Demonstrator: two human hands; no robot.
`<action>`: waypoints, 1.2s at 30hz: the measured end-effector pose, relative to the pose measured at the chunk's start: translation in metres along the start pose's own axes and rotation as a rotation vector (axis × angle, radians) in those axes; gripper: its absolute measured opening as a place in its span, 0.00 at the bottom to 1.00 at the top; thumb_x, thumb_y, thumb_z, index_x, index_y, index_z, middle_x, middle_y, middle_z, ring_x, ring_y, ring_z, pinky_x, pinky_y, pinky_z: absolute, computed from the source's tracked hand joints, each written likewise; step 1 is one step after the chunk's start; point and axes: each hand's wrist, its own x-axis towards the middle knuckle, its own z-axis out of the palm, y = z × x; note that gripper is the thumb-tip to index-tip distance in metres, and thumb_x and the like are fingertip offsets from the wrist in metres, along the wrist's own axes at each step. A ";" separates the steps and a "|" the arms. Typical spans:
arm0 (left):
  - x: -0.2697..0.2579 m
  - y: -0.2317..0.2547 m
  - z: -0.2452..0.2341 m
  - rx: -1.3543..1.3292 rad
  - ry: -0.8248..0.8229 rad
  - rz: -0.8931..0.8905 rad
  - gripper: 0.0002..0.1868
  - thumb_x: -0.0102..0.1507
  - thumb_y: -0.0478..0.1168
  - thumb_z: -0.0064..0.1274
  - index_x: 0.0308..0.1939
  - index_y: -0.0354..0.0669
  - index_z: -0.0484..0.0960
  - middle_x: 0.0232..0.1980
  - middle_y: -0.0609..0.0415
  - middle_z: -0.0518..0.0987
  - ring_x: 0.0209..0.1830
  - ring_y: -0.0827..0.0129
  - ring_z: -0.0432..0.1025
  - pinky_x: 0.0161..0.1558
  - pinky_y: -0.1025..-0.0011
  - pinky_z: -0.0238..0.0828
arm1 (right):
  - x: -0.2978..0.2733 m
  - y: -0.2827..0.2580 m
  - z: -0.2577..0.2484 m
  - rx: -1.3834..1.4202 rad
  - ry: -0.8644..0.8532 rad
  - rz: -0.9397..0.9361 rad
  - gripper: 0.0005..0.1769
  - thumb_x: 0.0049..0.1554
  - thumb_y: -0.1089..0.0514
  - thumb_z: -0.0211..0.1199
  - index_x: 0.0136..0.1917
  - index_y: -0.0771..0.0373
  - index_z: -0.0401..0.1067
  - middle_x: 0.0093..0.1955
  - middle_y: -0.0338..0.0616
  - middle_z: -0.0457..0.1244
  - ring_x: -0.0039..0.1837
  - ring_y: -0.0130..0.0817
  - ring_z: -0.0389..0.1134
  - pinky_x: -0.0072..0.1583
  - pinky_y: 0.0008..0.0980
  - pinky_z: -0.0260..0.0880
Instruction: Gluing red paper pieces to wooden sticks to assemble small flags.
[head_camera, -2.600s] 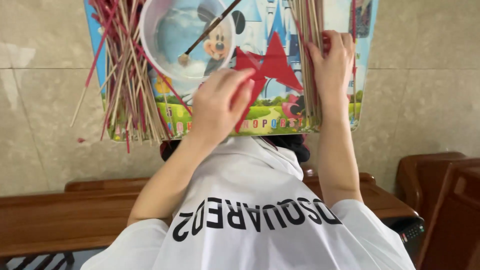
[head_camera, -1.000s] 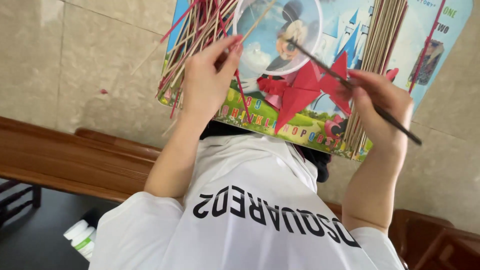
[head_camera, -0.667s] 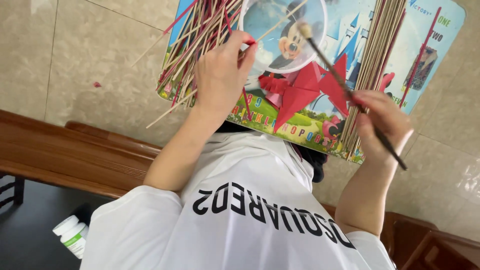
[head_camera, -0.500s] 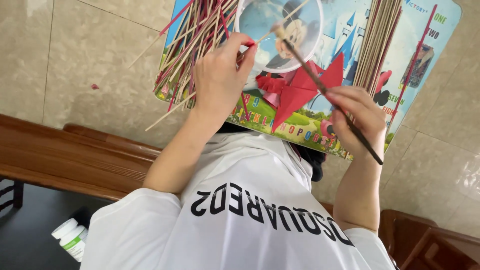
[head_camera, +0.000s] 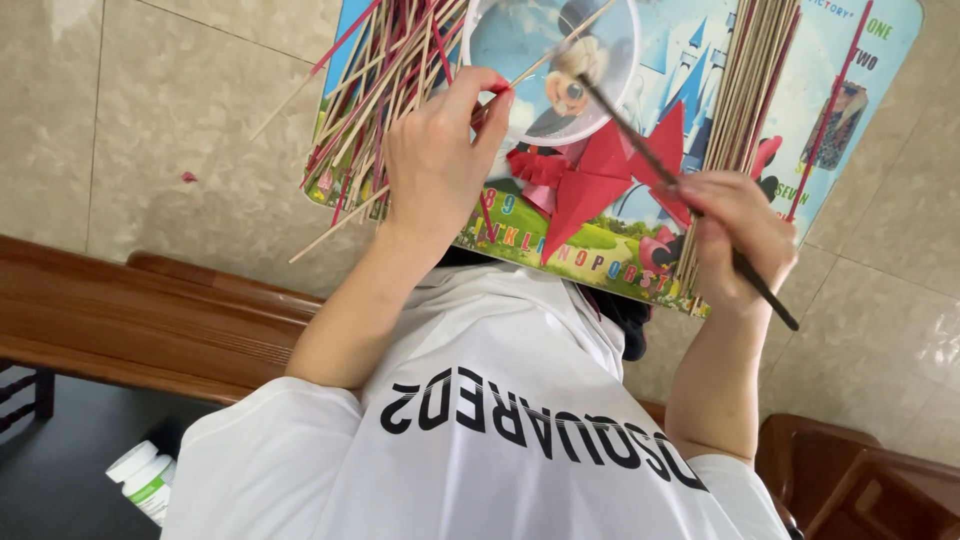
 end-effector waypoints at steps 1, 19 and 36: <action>0.000 0.000 0.000 0.006 0.002 -0.004 0.08 0.69 0.42 0.59 0.48 0.47 0.78 0.32 0.52 0.82 0.29 0.56 0.78 0.29 0.58 0.68 | 0.001 0.001 0.001 0.014 0.005 0.030 0.13 0.62 0.71 0.53 0.58 0.72 0.74 0.55 0.57 0.69 0.57 0.42 0.72 0.60 0.32 0.72; -0.003 0.006 -0.003 -0.040 0.006 0.002 0.07 0.71 0.41 0.58 0.49 0.45 0.79 0.34 0.51 0.84 0.29 0.58 0.78 0.30 0.60 0.69 | 0.002 0.005 -0.003 -0.081 0.119 -0.030 0.11 0.68 0.70 0.54 0.61 0.74 0.73 0.58 0.57 0.70 0.62 0.44 0.71 0.67 0.37 0.72; -0.001 0.005 -0.005 -0.156 0.022 -0.041 0.07 0.71 0.40 0.57 0.48 0.40 0.82 0.43 0.48 0.81 0.34 0.57 0.78 0.36 0.63 0.73 | 0.000 -0.002 0.005 -0.099 0.008 -0.002 0.15 0.62 0.74 0.58 0.61 0.70 0.75 0.60 0.53 0.70 0.65 0.46 0.70 0.67 0.39 0.72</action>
